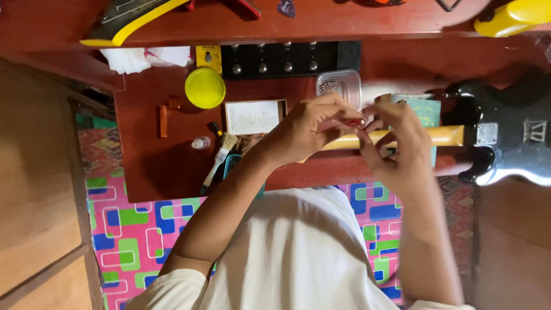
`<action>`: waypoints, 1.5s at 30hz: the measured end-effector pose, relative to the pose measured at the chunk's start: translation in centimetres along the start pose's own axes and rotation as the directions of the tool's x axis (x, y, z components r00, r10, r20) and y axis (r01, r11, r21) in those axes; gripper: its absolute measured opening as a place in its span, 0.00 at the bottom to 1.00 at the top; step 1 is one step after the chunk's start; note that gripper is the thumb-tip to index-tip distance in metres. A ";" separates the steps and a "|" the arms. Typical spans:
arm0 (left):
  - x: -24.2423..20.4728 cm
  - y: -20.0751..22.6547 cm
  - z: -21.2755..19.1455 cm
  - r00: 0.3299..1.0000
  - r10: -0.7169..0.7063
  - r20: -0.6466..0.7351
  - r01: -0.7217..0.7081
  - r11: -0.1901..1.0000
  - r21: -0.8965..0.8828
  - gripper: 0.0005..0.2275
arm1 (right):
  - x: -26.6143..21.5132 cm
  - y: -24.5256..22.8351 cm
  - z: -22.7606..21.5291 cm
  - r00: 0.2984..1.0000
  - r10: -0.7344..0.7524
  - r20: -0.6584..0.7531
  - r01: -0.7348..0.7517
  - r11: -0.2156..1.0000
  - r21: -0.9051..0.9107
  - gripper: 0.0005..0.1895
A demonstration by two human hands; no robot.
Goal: The person installs tuning pegs onto a guitar headstock using a screwdriver. They place each tuner into position and tighten the screws one at a time until all six tuners are secured.
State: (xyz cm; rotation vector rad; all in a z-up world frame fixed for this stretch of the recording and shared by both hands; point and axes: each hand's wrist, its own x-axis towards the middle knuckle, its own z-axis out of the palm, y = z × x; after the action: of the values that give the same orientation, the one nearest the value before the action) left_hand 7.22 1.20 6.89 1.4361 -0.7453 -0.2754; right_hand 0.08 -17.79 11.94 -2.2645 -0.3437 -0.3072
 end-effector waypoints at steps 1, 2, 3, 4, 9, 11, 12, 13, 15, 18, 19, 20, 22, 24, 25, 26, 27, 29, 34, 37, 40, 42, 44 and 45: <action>-0.1 0.3 -0.1 1.000 -0.007 -0.007 0.007 1.000 0.004 0.07 | 0.9 -0.6 -0.9 1.000 -0.002 0.006 0.002 1.000 0.009 0.22; -0.2 0.7 0.0 1.000 0.001 0.006 -0.001 1.000 -0.007 0.06 | 1.8 -1.1 -1.9 0.980 -0.114 0.161 0.133 0.985 -0.111 0.16; 0.1 1.0 0.1 0.999 0.019 0.027 -0.018 1.000 -0.022 0.07 | 2.7 -1.6 -3.0 0.927 -0.198 0.318 0.274 0.937 -0.217 0.12; 0.0 1.1 0.3 0.999 0.021 0.028 -0.020 1.000 -0.021 0.07 | 3.0 -1.0 -3.6 0.928 -0.198 0.316 0.274 0.937 -0.218 0.12; -0.6 1.6 1.0 0.995 -0.071 -0.075 0.068 0.997 -0.038 0.08 | 5.5 0.4 -5.5 0.724 -0.342 0.600 0.573 0.781 -0.247 0.15; -0.9 1.7 1.1 0.993 -0.066 -0.094 0.068 0.997 0.020 0.11 | 6.3 0.2 -5.8 0.678 -0.327 0.658 0.611 0.749 -0.256 0.17; -1.2 1.8 1.2 0.993 -0.059 -0.101 0.066 0.995 0.074 0.14 | 6.6 0.1 -5.9 0.636 -0.300 0.710 0.642 0.717 -0.271 0.19; -1.1 1.7 1.4 0.992 -0.064 -0.110 0.073 0.994 0.080 0.14 | 6.7 1.1 -5.9 0.631 -0.310 0.711 0.646 0.717 -0.260 0.19; -0.8 1.4 2.0 0.980 -0.074 -0.183 0.098 0.987 0.129 0.05 | 7.0 3.1 -5.7 0.478 -0.422 0.770 0.834 0.492 -0.248 0.27; -0.8 2.1 2.1 0.983 -0.017 -0.183 0.054 0.979 0.195 0.06 | 8.3 2.6 -5.8 0.375 -0.425 0.824 0.902 0.374 -0.217 0.28; -1.0 1.8 2.2 0.982 -0.016 -0.187 0.054 0.978 0.201 0.06 | 8.6 2.5 -5.7 0.372 -0.431 0.822 0.904 0.370 -0.215 0.28; -1.2 1.5 2.3 0.983 -0.040 -0.179 0.080 0.972 0.222 0.07 | 8.9 2.5 -5.6 0.337 -0.439 0.833 0.925 0.321 -0.205 0.21; -1.3 1.7 2.5 0.982 -0.066 -0.174 0.108 0.964 0.244 0.09 | 9.4 2.4 -5.4 0.299 -0.445 0.844 0.943 0.271 -0.191 0.15; -1.3 2.5 2.8 0.977 -0.097 -0.188 0.138 0.966 0.218 0.09 | 9.7 2.5 -5.1 0.277 -0.500 0.820 0.954 0.245 -0.173 0.12; -1.3 2.3 3.2 0.975 -0.101 -0.196 0.144 0.965 0.218 0.09 | 9.8 2.4 -5.0 0.270 -0.504 0.820 0.956 0.243 -0.165 0.12; -1.3 2.0 3.6 0.962 -0.058 -0.266 0.127 0.959 0.253 0.08 | 9.9 2.2 -4.8 0.263 -0.501 0.825 0.962 0.204 -0.183 0.19; -1.4 1.8 4.0 0.943 -0.012 -0.332 0.114 0.950 0.290 0.08 | 9.9 2.1 -4.6 0.258 -0.497 0.828 0.965 0.166 -0.202 0.25; -1.6 1.5 3.8 0.949 -0.052 -0.312 0.140 0.953 0.268 0.06 | 9.8 3.2 -4.0 0.295 -0.516 0.804 0.949 0.252 -0.187 0.14; -1.8 1.1 3.8 0.955 -0.172 -0.243 0.239 0.929 0.282 0.08 | 9.1 5.7 -3.2 0.441 -0.449 0.777 0.847 0.495 -0.195 0.22; -1.7 1.5 4.4 0.935 -0.199 -0.295 0.284 0.916 0.284 0.07 | 9.4 5.7 -3.6 0.514 -0.419 0.748 0.771 0.608 -0.189 0.21; -1.7 3.3 4.7 0.920 -0.120 -0.373 0.211 0.953 0.215 0.07 | 10.4 3.6 -5.8 0.589 -0.441 0.678 0.693 0.706 -0.143 0.24; -2.4 5.0 4.9 0.871 -0.186 -0.456 0.019 0.938 -0.346 0.10 | 10.5 2.6 -7.5 0.754 -0.376 0.539 0.345 0.925 0.163 0.22; -1.6 7.1 3.8 0.847 -0.132 -0.514 0.192 0.979 0.064 0.08 | 8.9 3.6 -6.9 0.845 -0.266 0.464 0.213 0.963 0.166 0.21; -1.2 8.1 3.3 0.844 -0.056 -0.534 0.339 0.826 0.449 0.08 | 8.2 4.1 -6.7 0.913 -0.136 0.386 0.077 0.983 0.165 0.26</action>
State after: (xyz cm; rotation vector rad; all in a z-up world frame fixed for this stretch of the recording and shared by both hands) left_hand 2.28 0.51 14.11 2.0182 -0.2265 0.1674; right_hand 8.44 -24.27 16.16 -2.1555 -0.6800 0.1260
